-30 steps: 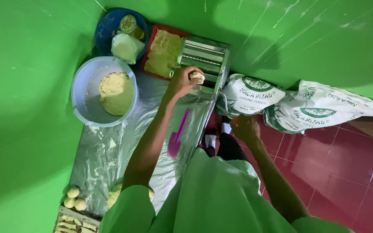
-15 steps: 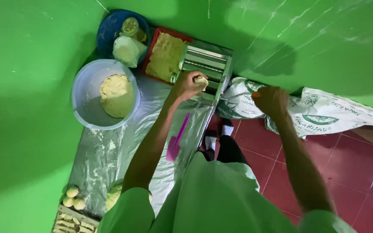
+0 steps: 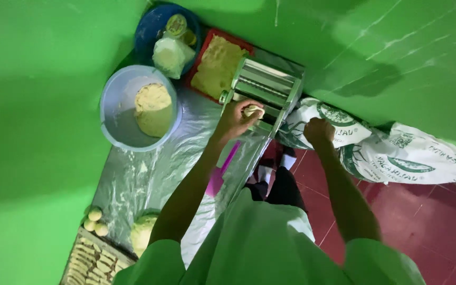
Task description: Preparing and arranging small pieces of dough on a drying tray using a manual roller
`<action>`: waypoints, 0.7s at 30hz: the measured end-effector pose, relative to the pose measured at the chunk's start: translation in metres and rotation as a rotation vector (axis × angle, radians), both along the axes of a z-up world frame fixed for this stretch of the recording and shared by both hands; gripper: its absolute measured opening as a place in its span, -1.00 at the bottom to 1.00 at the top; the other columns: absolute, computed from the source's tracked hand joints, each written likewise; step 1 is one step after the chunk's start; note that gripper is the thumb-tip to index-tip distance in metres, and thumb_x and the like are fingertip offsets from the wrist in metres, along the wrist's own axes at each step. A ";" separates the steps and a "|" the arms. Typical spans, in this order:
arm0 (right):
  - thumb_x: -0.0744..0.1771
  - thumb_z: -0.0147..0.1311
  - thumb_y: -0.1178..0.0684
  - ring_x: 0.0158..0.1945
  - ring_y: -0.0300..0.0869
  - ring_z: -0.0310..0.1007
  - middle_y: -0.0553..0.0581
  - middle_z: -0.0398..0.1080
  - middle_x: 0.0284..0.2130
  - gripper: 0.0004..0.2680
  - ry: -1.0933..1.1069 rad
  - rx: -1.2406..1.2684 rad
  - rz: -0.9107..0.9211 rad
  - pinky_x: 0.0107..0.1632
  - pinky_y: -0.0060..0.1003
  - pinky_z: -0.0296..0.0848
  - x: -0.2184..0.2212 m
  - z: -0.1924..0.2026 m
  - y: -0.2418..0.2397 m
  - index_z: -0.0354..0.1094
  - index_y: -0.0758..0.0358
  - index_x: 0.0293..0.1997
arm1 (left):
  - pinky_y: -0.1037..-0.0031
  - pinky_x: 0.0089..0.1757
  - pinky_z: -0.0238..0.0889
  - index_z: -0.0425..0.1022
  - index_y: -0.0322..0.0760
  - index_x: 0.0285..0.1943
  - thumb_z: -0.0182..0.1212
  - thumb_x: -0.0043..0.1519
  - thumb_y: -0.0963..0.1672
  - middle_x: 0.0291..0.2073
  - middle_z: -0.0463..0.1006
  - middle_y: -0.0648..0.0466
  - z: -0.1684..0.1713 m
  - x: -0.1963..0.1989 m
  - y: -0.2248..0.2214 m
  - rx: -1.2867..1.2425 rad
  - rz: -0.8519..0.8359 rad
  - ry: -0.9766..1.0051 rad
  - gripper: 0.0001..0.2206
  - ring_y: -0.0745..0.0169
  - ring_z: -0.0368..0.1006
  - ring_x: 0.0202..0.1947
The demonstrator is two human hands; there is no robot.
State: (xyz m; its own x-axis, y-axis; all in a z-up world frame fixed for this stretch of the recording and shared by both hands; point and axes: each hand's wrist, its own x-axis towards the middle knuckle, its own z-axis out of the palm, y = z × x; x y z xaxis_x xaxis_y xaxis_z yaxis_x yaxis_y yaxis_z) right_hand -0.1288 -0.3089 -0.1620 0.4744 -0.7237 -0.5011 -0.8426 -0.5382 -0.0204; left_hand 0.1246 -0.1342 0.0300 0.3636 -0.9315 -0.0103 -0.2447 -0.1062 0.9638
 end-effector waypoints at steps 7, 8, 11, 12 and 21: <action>0.25 0.15 -0.25 -0.06 0.14 0.64 0.21 0.63 -0.24 -0.66 0.076 0.151 0.077 -0.07 0.03 0.61 -0.025 0.038 0.082 0.59 0.19 -0.12 | 0.30 -0.15 0.45 0.64 -0.20 -0.06 0.28 0.22 -0.09 -0.29 0.67 -0.10 -0.011 -0.005 0.004 -0.073 0.026 -0.014 -0.81 0.00 0.61 -0.24; 0.24 0.23 -0.23 -0.03 0.14 0.63 0.22 0.63 -0.19 -0.65 0.066 0.131 0.169 -0.01 0.03 0.60 -0.029 0.048 0.095 0.58 0.25 -0.09 | 0.31 -0.16 0.44 0.65 -0.22 -0.06 0.27 0.22 -0.11 -0.31 0.67 -0.10 -0.015 -0.002 0.002 -0.084 0.032 -0.030 -0.82 0.04 0.61 -0.27; 0.19 0.14 -0.21 -0.46 0.19 0.57 0.23 0.51 -0.59 -0.75 -0.425 -0.096 0.136 -0.49 -0.06 0.42 -0.059 0.040 0.124 0.54 0.16 -0.49 | 0.32 -0.20 0.45 0.64 -0.20 -0.09 0.27 0.20 -0.10 -0.34 0.66 -0.12 -0.025 0.001 -0.007 -0.091 0.018 -0.045 -0.83 0.00 0.61 -0.29; 0.19 0.14 -0.21 -0.46 0.19 0.57 0.23 0.51 -0.59 -0.75 -0.422 -0.106 0.135 -0.49 -0.06 0.42 -0.055 0.060 0.125 0.54 0.16 -0.49 | 0.32 -0.20 0.45 0.64 -0.20 -0.09 0.27 0.20 -0.10 -0.34 0.66 -0.12 -0.024 0.001 -0.009 -0.100 0.015 -0.043 -0.83 0.00 0.61 -0.29; 0.32 0.00 -0.28 -0.26 0.15 0.64 0.21 0.54 -0.46 -0.71 -0.074 0.233 -0.036 -0.17 -0.02 0.57 -0.064 0.141 0.100 0.54 0.07 -0.33 | 0.32 -0.21 0.47 0.66 -0.23 -0.17 0.30 0.11 -0.13 -0.37 0.66 -0.14 -0.021 0.008 -0.013 -0.054 -0.029 -0.127 -0.84 -0.06 0.62 -0.31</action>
State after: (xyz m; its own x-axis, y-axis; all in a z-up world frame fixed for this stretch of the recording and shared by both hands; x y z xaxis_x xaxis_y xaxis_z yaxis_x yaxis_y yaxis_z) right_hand -0.1925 -0.2084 -0.0211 0.4923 -0.6100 -0.6209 -0.8526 -0.4814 -0.2031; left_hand 0.1329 -0.1469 0.0089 0.3314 -0.9397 0.0849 -0.3673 -0.0456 0.9290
